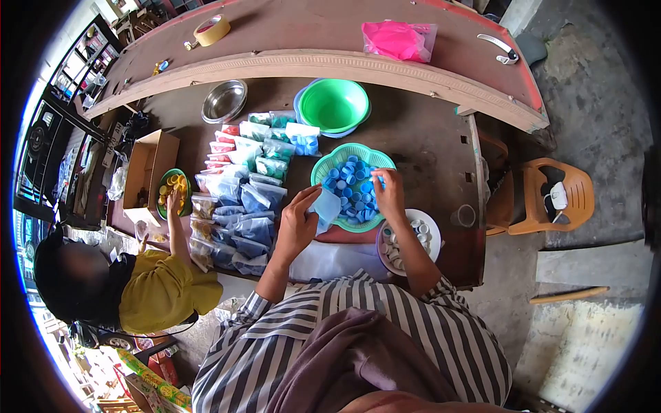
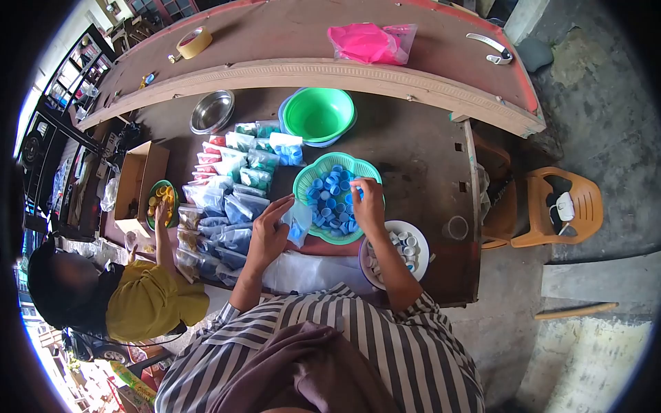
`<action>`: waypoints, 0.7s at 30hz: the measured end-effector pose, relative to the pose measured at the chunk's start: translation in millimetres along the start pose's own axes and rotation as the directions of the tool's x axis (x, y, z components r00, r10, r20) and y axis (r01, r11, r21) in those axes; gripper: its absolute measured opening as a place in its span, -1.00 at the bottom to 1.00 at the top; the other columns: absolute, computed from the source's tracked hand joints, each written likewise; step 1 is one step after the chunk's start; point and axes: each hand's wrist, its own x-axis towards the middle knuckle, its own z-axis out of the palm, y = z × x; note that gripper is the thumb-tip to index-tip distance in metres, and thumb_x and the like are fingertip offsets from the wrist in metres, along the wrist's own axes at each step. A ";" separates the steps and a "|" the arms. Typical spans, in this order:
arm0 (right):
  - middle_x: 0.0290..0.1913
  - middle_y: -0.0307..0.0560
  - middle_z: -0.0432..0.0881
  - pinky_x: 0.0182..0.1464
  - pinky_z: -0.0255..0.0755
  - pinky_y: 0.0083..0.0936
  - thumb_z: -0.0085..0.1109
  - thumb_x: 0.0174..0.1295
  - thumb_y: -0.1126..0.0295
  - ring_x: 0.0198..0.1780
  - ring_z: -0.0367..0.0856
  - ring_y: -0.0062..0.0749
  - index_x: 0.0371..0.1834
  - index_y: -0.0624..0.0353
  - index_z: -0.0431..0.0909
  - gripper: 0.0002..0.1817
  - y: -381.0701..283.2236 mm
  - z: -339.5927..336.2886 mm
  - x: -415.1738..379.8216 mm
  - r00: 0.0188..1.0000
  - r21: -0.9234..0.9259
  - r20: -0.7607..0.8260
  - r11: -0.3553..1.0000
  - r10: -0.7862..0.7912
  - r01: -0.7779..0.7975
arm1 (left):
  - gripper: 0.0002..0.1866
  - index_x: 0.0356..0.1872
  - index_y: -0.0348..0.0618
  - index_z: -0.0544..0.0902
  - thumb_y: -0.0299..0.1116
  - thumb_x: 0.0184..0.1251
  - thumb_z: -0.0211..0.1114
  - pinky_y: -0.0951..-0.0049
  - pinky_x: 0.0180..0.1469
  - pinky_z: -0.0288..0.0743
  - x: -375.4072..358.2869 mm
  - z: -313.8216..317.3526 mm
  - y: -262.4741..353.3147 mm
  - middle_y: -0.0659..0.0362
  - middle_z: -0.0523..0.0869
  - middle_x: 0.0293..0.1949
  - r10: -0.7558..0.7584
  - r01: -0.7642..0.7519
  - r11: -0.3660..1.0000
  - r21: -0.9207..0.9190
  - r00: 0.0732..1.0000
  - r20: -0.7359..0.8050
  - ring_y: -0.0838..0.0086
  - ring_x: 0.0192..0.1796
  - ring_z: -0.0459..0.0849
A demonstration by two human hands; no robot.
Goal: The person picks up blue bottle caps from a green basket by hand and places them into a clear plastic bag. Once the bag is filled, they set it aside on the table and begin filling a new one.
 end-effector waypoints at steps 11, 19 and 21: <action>-0.02 -0.13 0.60 0.08 0.41 -0.24 0.16 0.19 0.49 0.03 0.50 -0.16 -0.08 0.10 0.64 -0.77 85.8 73.0 14.3 0.923 -0.592 0.376 0.788 0.086 0.168 | -0.46 0.10 -0.37 0.60 -0.71 -0.02 0.02 0.49 -0.32 0.48 21.7 4.0 -6.3 -0.07 0.64 0.14 -0.065 0.067 0.997 -0.047 0.997 0.046 0.30 -0.38 0.67; 0.02 -0.01 0.57 0.15 0.33 -0.20 0.29 0.11 0.53 0.07 0.50 -0.10 -0.01 0.16 0.49 -0.65 -24.7 19.8 34.7 0.996 0.098 0.004 0.991 -0.093 0.092 | -0.47 0.10 -0.39 0.58 -0.70 -0.01 0.03 0.48 -0.31 0.48 43.6 8.2 -8.0 -0.08 0.62 0.16 -0.141 0.145 0.989 -0.027 0.982 0.123 0.29 -0.37 0.67; 0.06 0.01 0.57 0.18 0.32 -0.24 0.28 0.09 0.55 0.08 0.51 -0.09 0.01 0.17 0.49 -0.62 -66.2 4.2 25.3 0.990 0.234 -0.049 0.962 -0.135 0.143 | -0.47 0.10 -0.40 0.58 -0.70 -0.01 0.03 0.47 -0.31 0.48 47.9 12.8 -11.3 -0.08 0.62 0.16 -0.144 0.148 0.989 -0.023 0.980 0.136 0.28 -0.38 0.67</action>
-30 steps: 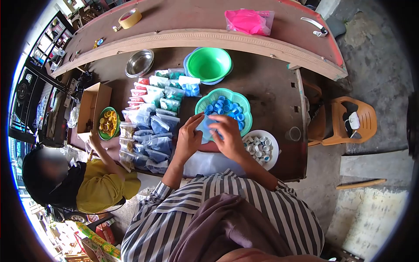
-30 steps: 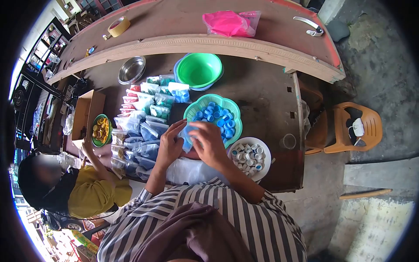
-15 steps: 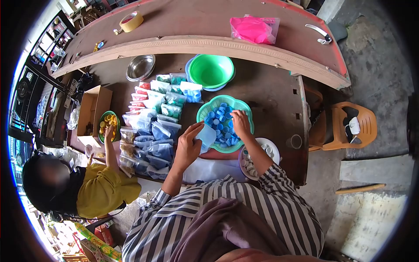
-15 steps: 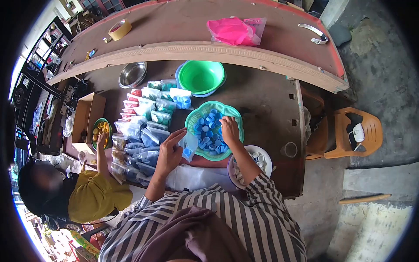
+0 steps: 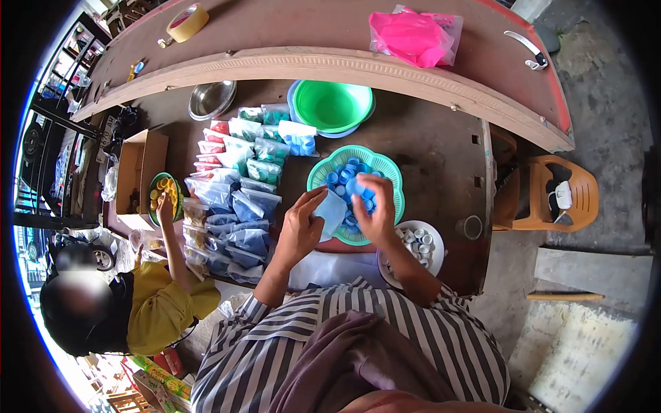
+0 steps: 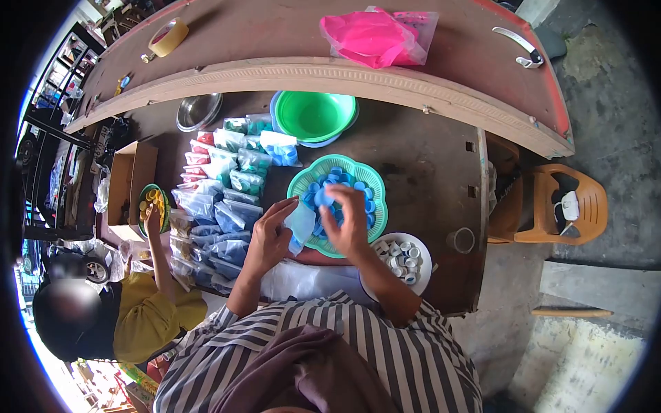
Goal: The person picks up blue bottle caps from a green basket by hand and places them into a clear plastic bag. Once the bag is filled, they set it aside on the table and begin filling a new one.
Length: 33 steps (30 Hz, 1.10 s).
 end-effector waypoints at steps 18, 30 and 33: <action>-0.33 -0.07 0.60 -0.13 0.45 -0.24 0.37 0.16 0.18 -0.22 0.58 -0.08 -0.34 0.16 0.54 -0.71 155.4 70.6 -47.7 0.896 -0.599 0.159 0.762 0.415 -0.246 | -0.45 0.12 -0.38 0.58 -0.72 -0.01 0.02 0.46 -0.30 0.49 -9.1 -5.1 -3.4 -0.09 0.62 0.14 0.096 -0.095 0.995 0.025 0.993 -0.074 0.30 -0.37 0.66; -0.11 -0.08 0.55 0.01 0.40 -0.30 0.40 0.08 0.45 -0.04 0.53 -0.14 -0.25 0.15 0.58 -0.79 -50.8 -11.3 0.9 0.883 -0.113 0.444 0.967 -0.156 0.227 | -0.45 0.13 -0.39 0.58 -0.70 -0.01 0.02 0.45 -0.13 0.54 -17.9 -1.4 -6.1 -0.12 0.60 0.17 0.073 -0.071 0.997 0.031 0.994 -0.077 0.15 -0.08 0.72; -0.12 -0.08 0.54 0.00 0.43 -0.31 0.33 0.15 0.48 -0.09 0.55 -0.19 -0.16 0.15 0.59 -0.79 -19.5 -1.1 3.0 0.980 0.084 0.194 0.996 -0.034 0.018 | -0.45 0.13 -0.39 0.58 -0.70 -0.01 0.02 0.46 -0.15 0.53 -22.9 -6.7 -4.0 -0.11 0.60 0.17 0.087 -0.084 0.996 0.038 0.993 -0.080 0.17 -0.10 0.73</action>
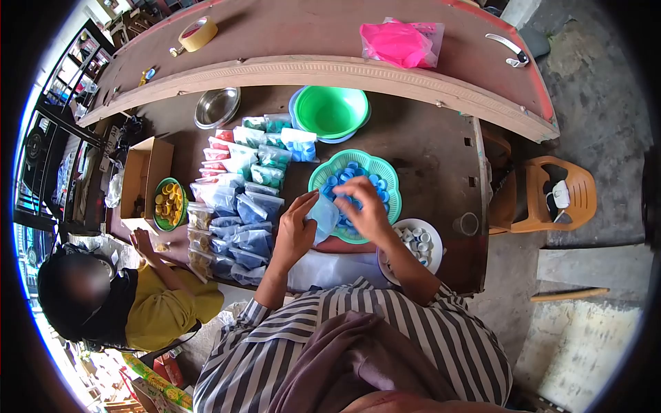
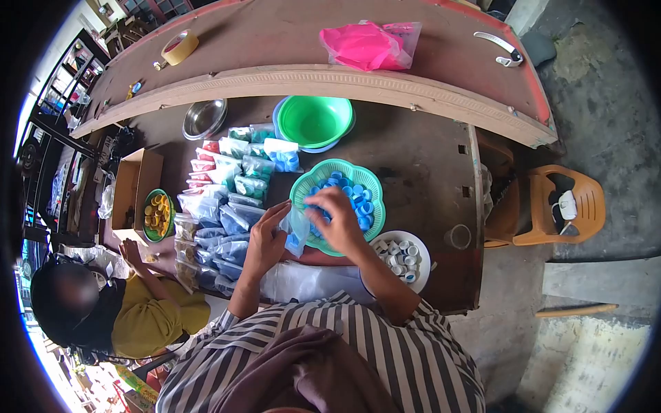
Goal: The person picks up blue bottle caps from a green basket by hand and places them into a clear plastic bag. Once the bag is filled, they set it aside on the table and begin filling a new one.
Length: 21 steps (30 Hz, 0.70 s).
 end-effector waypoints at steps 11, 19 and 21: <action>-0.27 -0.07 0.57 -0.07 0.44 -0.23 0.38 0.07 0.38 -0.16 0.56 -0.10 -0.21 0.12 0.64 -0.78 165.1 57.7 -16.4 0.976 -0.593 0.085 0.797 0.199 -0.111 | -0.44 0.13 -0.35 0.59 -0.73 -0.01 0.02 0.51 -0.29 0.48 1.4 -4.4 -3.9 -0.06 0.62 0.16 -0.051 0.050 0.998 -0.035 0.999 -0.015 0.31 -0.28 0.69; -0.25 -0.07 0.59 -0.10 0.47 -0.31 0.43 0.04 0.37 -0.18 0.58 -0.13 -0.26 0.19 0.64 -0.76 139.2 42.3 -5.9 0.908 -0.081 -0.047 0.904 0.417 -0.420 | -0.44 0.13 -0.33 0.59 -0.72 -0.01 0.03 0.53 -0.36 0.45 11.0 -0.6 -8.5 -0.05 0.62 0.16 -0.088 0.088 0.995 -0.053 0.996 0.013 0.38 -0.38 0.66; -0.27 -0.06 0.58 -0.12 0.45 -0.33 0.44 0.05 0.40 -0.19 0.57 -0.14 -0.19 0.17 0.63 -0.73 85.4 25.7 6.1 0.964 -0.134 -0.140 0.960 0.225 -0.244 | -0.43 0.13 -0.33 0.59 -0.73 -0.02 0.02 0.54 -0.38 0.43 14.5 2.5 -9.6 -0.06 0.63 0.16 -0.067 0.067 0.997 -0.047 0.998 0.003 0.41 -0.42 0.64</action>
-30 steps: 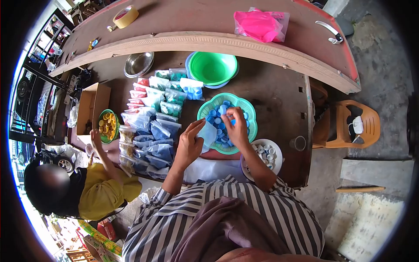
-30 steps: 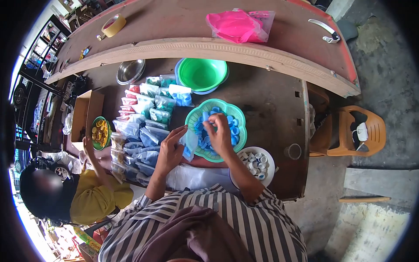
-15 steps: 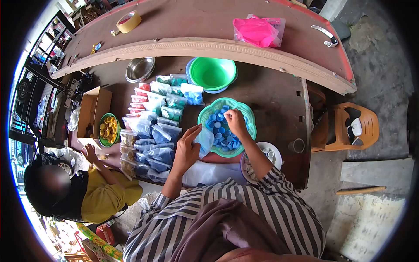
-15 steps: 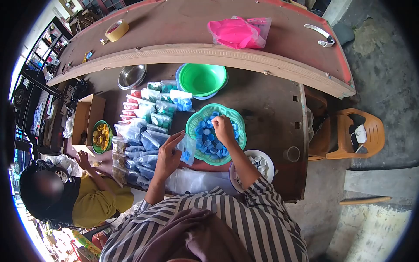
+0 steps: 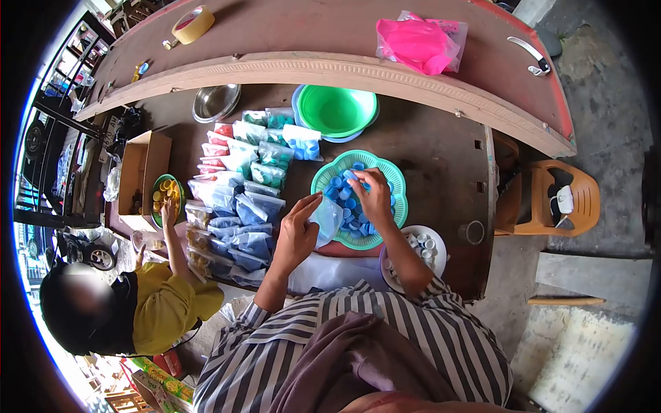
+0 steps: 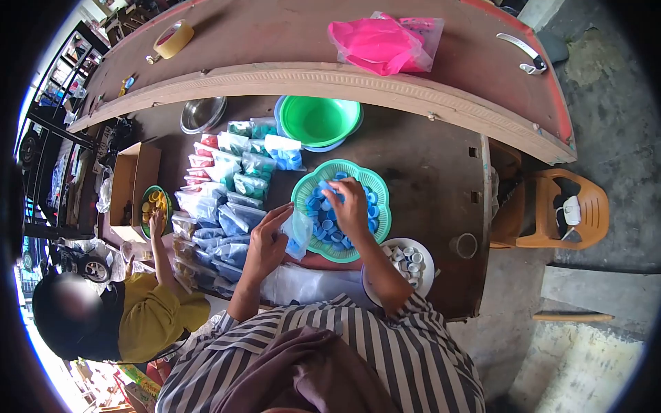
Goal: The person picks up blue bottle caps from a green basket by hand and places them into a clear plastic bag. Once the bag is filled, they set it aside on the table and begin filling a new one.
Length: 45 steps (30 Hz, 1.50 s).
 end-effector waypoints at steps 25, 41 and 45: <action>-0.16 0.00 0.58 -0.03 0.48 -0.29 0.34 0.04 0.45 -0.07 0.59 -0.16 -0.13 0.14 0.57 -0.71 86.0 0.7 -11.9 0.975 -0.619 0.198 0.784 0.098 0.047 | -0.46 0.11 -0.41 0.58 -0.69 -0.01 0.01 0.43 -0.07 0.54 -17.7 -3.1 2.5 -0.11 0.61 0.15 -0.003 0.004 1.000 0.023 1.000 -0.026 0.12 -0.06 0.71; -0.10 -0.04 0.57 0.08 0.40 -0.30 0.27 0.17 0.46 0.05 0.52 -0.10 -0.12 0.16 0.56 -0.79 -29.0 -24.9 -17.6 0.984 0.091 0.168 0.995 -0.061 0.046 | -0.47 0.09 -0.41 0.58 -0.68 -0.01 0.02 0.34 0.12 0.51 -27.2 -2.9 0.2 -0.13 0.61 0.14 0.038 -0.036 0.999 0.030 0.997 -0.065 0.05 0.08 0.66; -0.14 -0.03 0.56 0.03 0.43 -0.21 0.21 0.20 0.48 -0.05 0.52 -0.07 -0.14 0.16 0.58 -0.83 70.2 -14.2 -12.8 0.972 -0.383 0.233 0.920 0.010 0.082 | -0.48 0.09 -0.42 0.59 -0.68 -0.01 0.02 0.34 0.12 0.51 -28.4 -4.6 -1.5 -0.12 0.61 0.14 0.041 -0.040 0.999 0.010 0.997 -0.072 0.04 0.08 0.66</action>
